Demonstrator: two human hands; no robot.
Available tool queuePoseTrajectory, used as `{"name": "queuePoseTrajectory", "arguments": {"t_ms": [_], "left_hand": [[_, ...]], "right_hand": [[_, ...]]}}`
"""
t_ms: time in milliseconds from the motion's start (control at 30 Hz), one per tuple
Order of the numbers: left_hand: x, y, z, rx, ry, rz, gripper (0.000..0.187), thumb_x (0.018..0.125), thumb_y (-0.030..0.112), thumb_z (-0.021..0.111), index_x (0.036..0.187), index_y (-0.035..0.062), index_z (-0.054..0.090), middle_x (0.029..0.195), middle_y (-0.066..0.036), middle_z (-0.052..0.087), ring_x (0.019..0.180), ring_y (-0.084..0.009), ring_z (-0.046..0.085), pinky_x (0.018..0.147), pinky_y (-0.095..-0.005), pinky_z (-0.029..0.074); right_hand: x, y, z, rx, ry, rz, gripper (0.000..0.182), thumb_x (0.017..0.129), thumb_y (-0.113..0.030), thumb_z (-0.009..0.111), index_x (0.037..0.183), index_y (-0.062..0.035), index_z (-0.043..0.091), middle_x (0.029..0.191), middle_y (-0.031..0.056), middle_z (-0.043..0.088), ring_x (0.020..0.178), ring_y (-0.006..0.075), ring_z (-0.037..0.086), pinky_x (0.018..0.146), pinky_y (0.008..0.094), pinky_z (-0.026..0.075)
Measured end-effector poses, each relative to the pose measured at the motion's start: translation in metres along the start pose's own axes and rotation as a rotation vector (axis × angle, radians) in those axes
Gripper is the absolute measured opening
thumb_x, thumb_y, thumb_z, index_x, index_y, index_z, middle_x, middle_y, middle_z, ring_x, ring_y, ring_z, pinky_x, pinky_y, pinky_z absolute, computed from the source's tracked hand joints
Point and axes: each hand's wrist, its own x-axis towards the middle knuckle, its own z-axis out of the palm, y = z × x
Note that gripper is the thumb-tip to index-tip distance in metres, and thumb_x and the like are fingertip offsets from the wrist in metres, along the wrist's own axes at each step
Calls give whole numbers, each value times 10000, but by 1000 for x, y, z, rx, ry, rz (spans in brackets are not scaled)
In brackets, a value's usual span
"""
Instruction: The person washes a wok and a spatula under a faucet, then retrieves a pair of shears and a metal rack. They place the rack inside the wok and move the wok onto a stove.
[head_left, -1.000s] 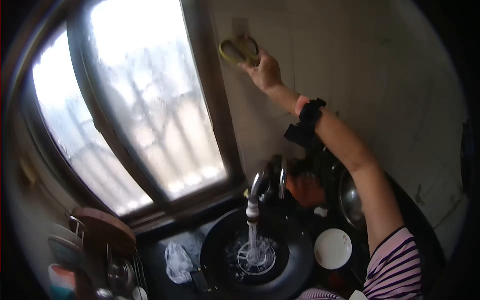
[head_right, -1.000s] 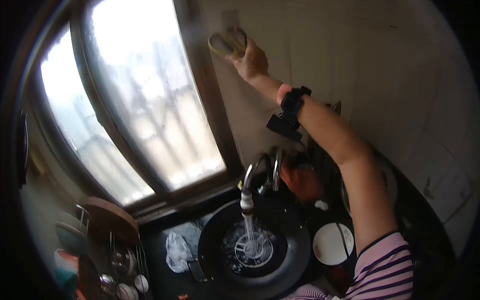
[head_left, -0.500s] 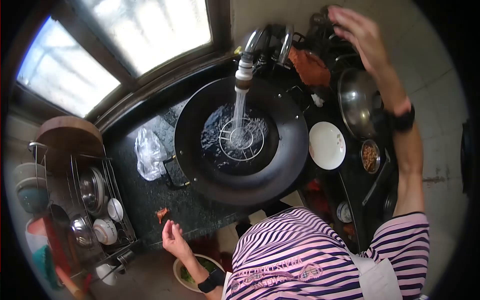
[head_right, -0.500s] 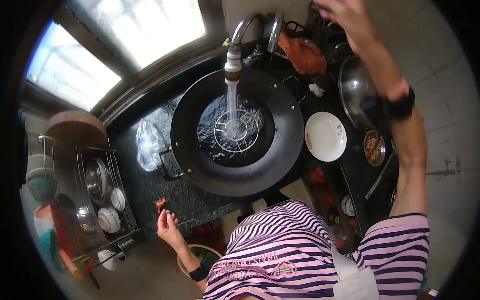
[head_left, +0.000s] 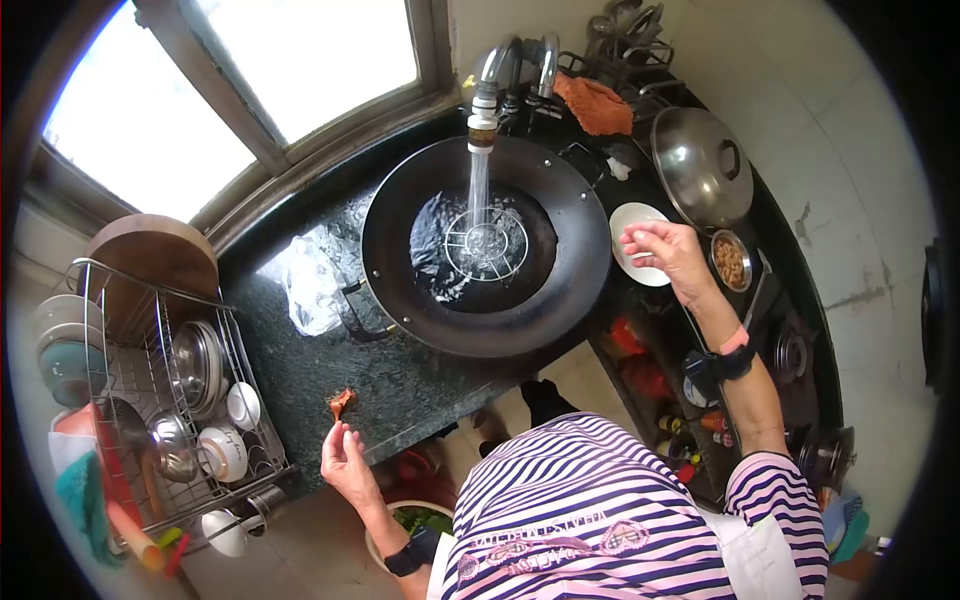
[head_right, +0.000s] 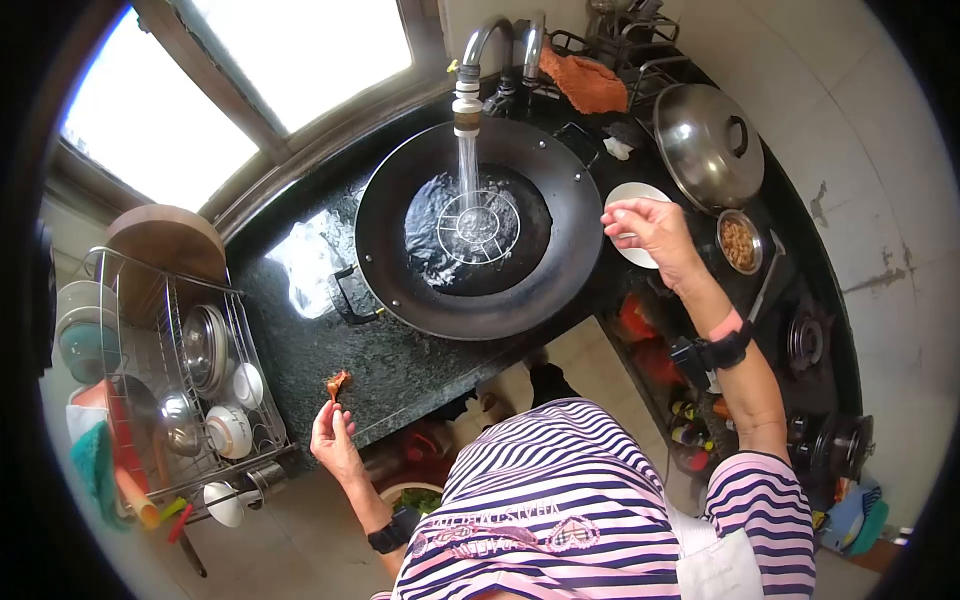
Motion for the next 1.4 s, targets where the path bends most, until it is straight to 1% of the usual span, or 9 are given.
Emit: {"name": "queuePoseTrajectory", "arguments": {"t_ms": [400, 567, 867, 1067, 1133, 1200, 1233, 1333, 1400], "left_hand": [[-3, -2, -18, -6, -49, 11, 244, 868, 74, 544, 1101, 13, 582, 984, -46, 613, 825, -115, 592, 704, -233, 481], [0, -15, -21, -1, -38, 56, 241, 870, 85, 558, 1099, 17, 585, 967, -53, 623, 781, -113, 608, 641, -217, 502], [10, -4, -5, 23, -35, 27, 241, 865, 93, 568, 1093, 15, 586, 965, -51, 623, 786, -111, 605, 641, -212, 498], [37, 24, 37, -43, -57, -14, 257, 876, 90, 541, 1119, 10, 568, 1003, -59, 606, 813, -115, 594, 680, -214, 484], [56, 27, 54, -66, -37, -34, 301, 880, 100, 545, 1167, 10, 528, 1009, -61, 594, 823, -108, 584, 663, -208, 480], [73, 35, 76, -86, -7, -18, 377, 880, 118, 553, 1231, 14, 465, 1000, -63, 583, 821, -105, 568, 642, -215, 474], [82, 38, 87, -90, 13, -13, 475, 875, 146, 569, 1292, 17, 384, 977, -66, 578, 814, -107, 555, 630, -220, 467], [107, 43, 110, 27, -27, -83, 551, 864, 233, 603, 1317, 45, 350, 1001, -56, 576, 871, -119, 556, 705, -266, 484], [122, 29, 118, 103, -51, -94, 590, 860, 261, 608, 1326, 38, 323, 947, -77, 588, 799, -126, 582, 649, -254, 499]], "right_hand": [[-6, 14, 26, -135, -170, 2, 196, 861, -126, 551, 985, 7, 625, 876, 65, 642, 750, 99, 610, 627, 212, 492], [11, 15, 30, -167, -229, 35, 225, 844, -178, 581, 963, 7, 626, 857, 65, 641, 727, 101, 609, 611, 218, 491], [78, 16, 33, -263, -290, 110, 209, 819, -186, 594, 926, -11, 635, 814, 58, 643, 704, 110, 609, 560, 225, 477], [150, 25, 41, -466, -316, 65, 213, 791, -192, 591, 892, -10, 640, 755, 31, 627, 658, 98, 596, 513, 241, 464], [177, 24, 51, -473, -327, 28, 213, 770, -178, 589, 879, -3, 643, 741, 34, 622, 648, 100, 595, 501, 246, 462], [205, 19, 61, -596, -346, 43, 251, 798, -193, 585, 949, 3, 626, 802, 43, 634, 699, 107, 605, 542, 239, 472], [219, 21, 64, -608, -362, 11, 254, 784, -191, 584, 936, 7, 628, 790, 39, 631, 690, 105, 602, 531, 241, 471], [262, 25, 74, -737, -352, -112, 216, 764, -169, 581, 862, 12, 645, 701, 55, 632, 634, 124, 607, 547, 260, 479], [284, 27, 80, -777, -335, -185, 208, 754, -163, 583, 842, 14, 647, 686, 68, 635, 624, 132, 612, 562, 271, 482]]}}
